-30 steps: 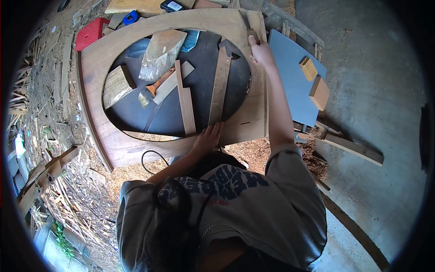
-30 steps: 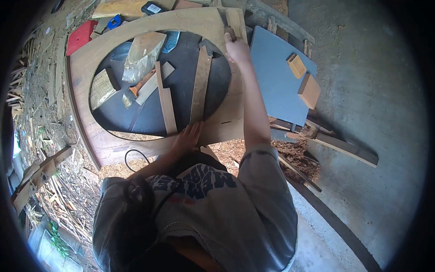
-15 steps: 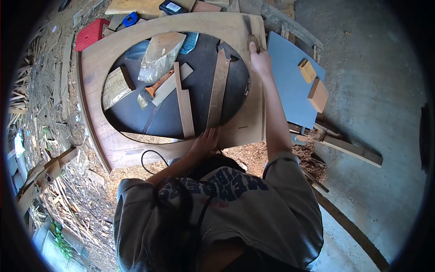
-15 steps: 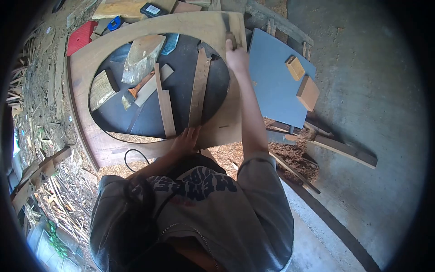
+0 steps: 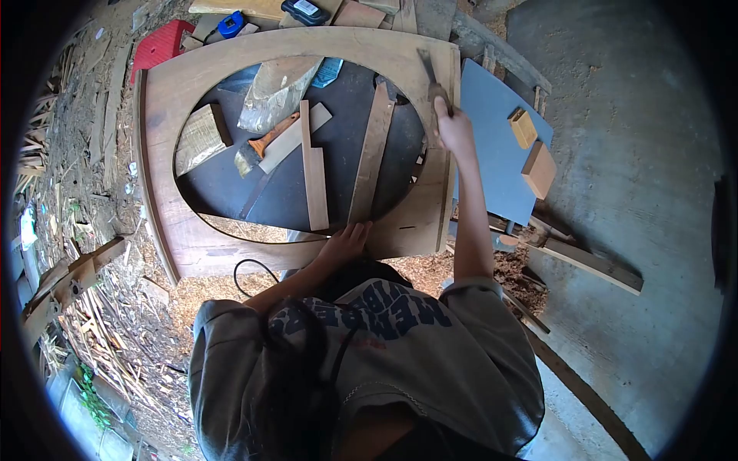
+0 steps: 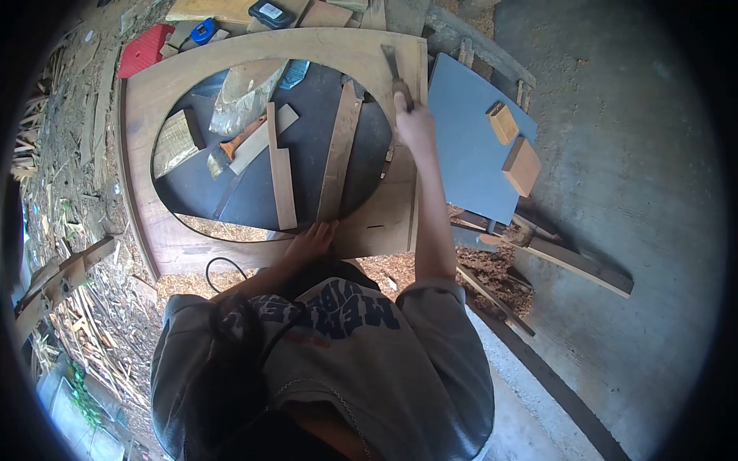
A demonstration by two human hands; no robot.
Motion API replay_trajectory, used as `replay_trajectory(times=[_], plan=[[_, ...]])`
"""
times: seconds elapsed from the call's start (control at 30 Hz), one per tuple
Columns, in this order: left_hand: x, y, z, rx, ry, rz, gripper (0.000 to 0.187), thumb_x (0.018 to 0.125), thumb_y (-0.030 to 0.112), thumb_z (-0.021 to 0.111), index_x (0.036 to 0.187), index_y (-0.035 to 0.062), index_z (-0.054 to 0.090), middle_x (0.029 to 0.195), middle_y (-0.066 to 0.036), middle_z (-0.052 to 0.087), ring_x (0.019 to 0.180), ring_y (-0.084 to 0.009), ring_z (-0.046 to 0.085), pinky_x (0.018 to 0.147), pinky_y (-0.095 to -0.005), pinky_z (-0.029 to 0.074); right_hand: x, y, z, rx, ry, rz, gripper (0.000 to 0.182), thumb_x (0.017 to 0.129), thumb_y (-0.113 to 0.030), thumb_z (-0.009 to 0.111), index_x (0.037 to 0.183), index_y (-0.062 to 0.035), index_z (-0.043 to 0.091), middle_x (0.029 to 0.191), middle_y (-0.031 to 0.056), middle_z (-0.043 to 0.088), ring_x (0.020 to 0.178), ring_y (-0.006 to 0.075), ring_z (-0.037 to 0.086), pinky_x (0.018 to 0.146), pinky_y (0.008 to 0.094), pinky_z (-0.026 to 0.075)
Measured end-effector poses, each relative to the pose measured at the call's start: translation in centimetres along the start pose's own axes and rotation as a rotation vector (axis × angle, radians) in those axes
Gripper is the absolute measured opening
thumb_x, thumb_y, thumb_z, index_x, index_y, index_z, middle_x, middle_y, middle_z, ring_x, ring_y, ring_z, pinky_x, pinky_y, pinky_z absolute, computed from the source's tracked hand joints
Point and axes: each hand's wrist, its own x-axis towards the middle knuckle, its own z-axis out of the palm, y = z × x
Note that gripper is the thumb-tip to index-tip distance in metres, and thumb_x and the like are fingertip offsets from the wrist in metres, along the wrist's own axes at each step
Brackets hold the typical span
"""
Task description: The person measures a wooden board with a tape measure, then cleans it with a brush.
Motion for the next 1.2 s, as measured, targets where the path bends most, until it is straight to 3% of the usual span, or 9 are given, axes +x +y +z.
replay_trajectory(times=[0.2,0.27,0.37,0.5,0.53,0.6,0.77,0.97,1.2], plan=[[0.6,0.3,-0.6,-0.045,-0.07,-0.066,0.064,0.069,0.021,0.058,0.125,-0.0046,0.04,0.092,-0.007,0.044,0.088,-0.017,0.052,0.069,-0.0232,0.051,1.3,-3.4,-2.3,0.046,-0.068,0.024,0.055,0.084,-0.051,0.047,0.082,0.0022,0.058,0.053,0.0074,0.054,0.04,0.0158,0.052,0.04,0.0286,0.041],[0.8,0.1,-2.2,-0.207,-0.228,-0.091,0.086,0.06,0.033,0.069,0.129,-0.0051,0.033,0.098,-0.009,0.042,0.094,-0.0208,0.051,0.076,-0.0271,0.05,0.2,-2.2,-3.3,0.059,-0.055,-0.009,0.056,0.085,-0.052,0.045,0.079,0.0025,0.058,0.054,0.0099,0.056,0.044,0.0192,0.056,0.044,0.0317,0.045],[1.0,0.0,-2.5,-0.26,-0.241,-0.106,0.101,0.05,0.037,0.075,0.129,-0.0071,0.031,0.103,-0.01,0.044,0.092,-0.0202,0.05,0.078,-0.0279,0.048,-4.6,0.3,-3.9,0.057,-0.044,-0.006,0.053,0.085,-0.052,0.048,0.087,-0.0001,0.058,0.052,0.0033,0.049,0.039,0.0106,0.046,0.035,0.0262,0.036],[1.1,-0.1,-2.6,-0.251,-0.23,-0.095,0.1,0.052,0.038,0.076,0.129,-0.0073,0.031,0.102,-0.01,0.044,0.094,-0.0202,0.049,0.079,-0.0285,0.047,-6.3,3.7,-1.4,0.021,-0.11,0.005,0.052,0.085,-0.05,0.048,0.081,0.0009,0.058,0.051,0.0044,0.049,0.04,0.012,0.047,0.035,0.0273,0.037],[1.1,-0.1,-2.6,-0.238,-0.226,-0.081,0.1,0.052,0.038,0.076,0.129,-0.0073,0.031,0.102,-0.01,0.044,0.094,-0.02,0.048,0.078,-0.0282,0.047,-6.1,2.6,-1.2,-0.017,-0.131,0.037,0.058,0.085,-0.053,0.044,0.083,0.0027,0.058,0.055,0.0129,0.057,0.048,0.0259,0.059,0.052,0.0353,0.047],[1.1,-0.2,-2.4,-0.227,-0.222,-0.073,0.1,0.052,0.039,0.076,0.129,-0.0073,0.032,0.102,-0.01,0.044,0.095,-0.0199,0.048,0.078,-0.028,0.046,-1.5,3.6,1.0,-0.056,-0.032,-0.13,0.055,0.085,-0.052,0.047,0.076,0.0019,0.056,0.048,0.0048,0.049,0.039,0.0147,0.051,0.037,0.0289,0.039],[1.3,-0.2,-2.2,-0.23,-0.243,-0.106,0.101,0.05,0.039,0.077,0.128,-0.0076,0.033,0.103,-0.01,0.044,0.095,-0.0204,0.046,0.08,-0.0285,0.045,3.4,-4.8,-0.2,-0.043,-0.18,-0.022,0.059,0.084,-0.058,0.044,0.082,-0.0004,0.056,0.052,0.0031,0.052,0.036,0.0115,0.047,0.038,0.026,0.04],[1.8,-0.6,-3.4,-0.369,-0.349,-0.101,0.098,0.057,0.035,0.075,0.131,-0.0059,0.025,0.106,-0.015,0.041,0.102,-0.029,0.047,0.087,-0.036,0.043,-3.5,0.1,-2.7,0.007,-0.094,0.009,0.054,0.085,-0.052,0.046,0.077,0.0004,0.058,0.053,0.0093,0.056,0.045,0.0194,0.057,0.046,0.0312,0.045],[1.5,-0.4,-2.4,-0.258,-0.274,-0.084,0.1,0.052,0.041,0.076,0.127,-0.0088,0.033,0.106,-0.012,0.043,0.097,-0.0223,0.046,0.081,-0.0305,0.045,-2.5,-0.9,0.7,-0.061,-0.075,-0.035,0.053,0.085,-0.051,0.044,0.079,-0.0002,0.059,0.052,0.0099,0.056,0.049,0.0226,0.06,0.052,0.0346,0.047]])
